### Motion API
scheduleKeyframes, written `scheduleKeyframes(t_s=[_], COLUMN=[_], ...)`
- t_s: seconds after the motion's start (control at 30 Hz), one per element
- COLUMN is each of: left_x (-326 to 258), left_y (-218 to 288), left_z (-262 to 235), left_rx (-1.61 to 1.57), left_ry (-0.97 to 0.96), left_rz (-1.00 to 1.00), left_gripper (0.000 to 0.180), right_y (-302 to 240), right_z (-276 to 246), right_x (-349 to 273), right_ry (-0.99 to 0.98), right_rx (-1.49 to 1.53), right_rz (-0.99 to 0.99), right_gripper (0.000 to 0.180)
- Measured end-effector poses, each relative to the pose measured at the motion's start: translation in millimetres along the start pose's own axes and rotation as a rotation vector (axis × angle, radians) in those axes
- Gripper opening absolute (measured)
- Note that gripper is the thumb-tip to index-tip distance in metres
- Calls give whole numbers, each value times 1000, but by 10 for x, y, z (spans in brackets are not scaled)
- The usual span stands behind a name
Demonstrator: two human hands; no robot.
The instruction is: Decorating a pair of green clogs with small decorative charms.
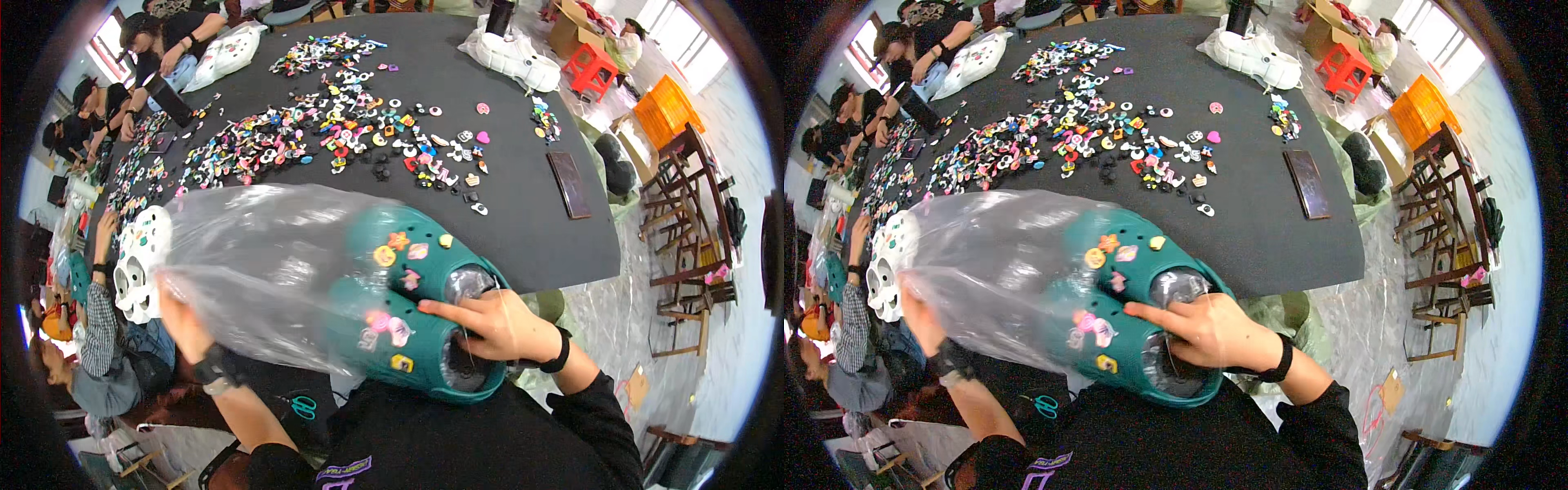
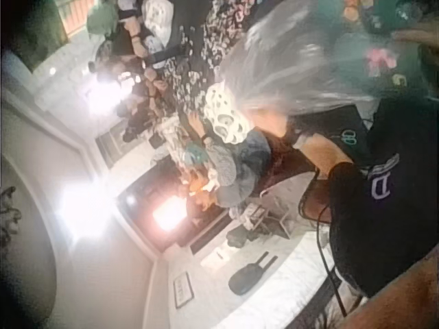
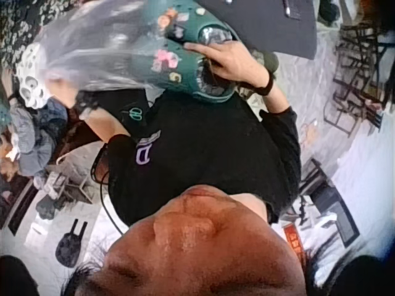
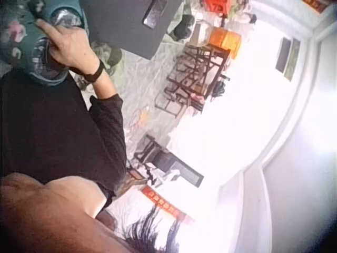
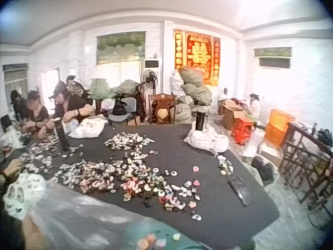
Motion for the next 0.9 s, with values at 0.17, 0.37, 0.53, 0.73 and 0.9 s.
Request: scheduleKeyframes(t_s=[0.17,0.37,0.53,0.73,0.9], left_x=[-187,-991,-1179,-1214,-1606], left_y=[-790,-1602,-1089,252,57], left_z=[-1295,-1944,-2110,-2069,-2447], left_rx=[-473,-1209,-689,-223,-216], left_ry=[380,104,625,649,773], left_rz=[-342,-742,-704,-118,-172], left_gripper=[42,34,35,48,56], right_y=[108,129,102,152,-37], right_z=[-19,50,137,504,492], right_x=[-111,243,950,1622,1405], right_ry=[22,169,378,526,362], right_rx=[3,13,-64,-109,-131], right_rz=[79,117,67,27,16], right_gripper=[74,68,56,56,59])
Point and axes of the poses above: each hand's wrist, its own x-axis towards the middle knuckle, its own z-axis out of the palm, y = z × x, the point moved 8 cm from there along x, towards the middle knuckle, and after that the axes turned 14 degrees about y, right-handed, at the moved point
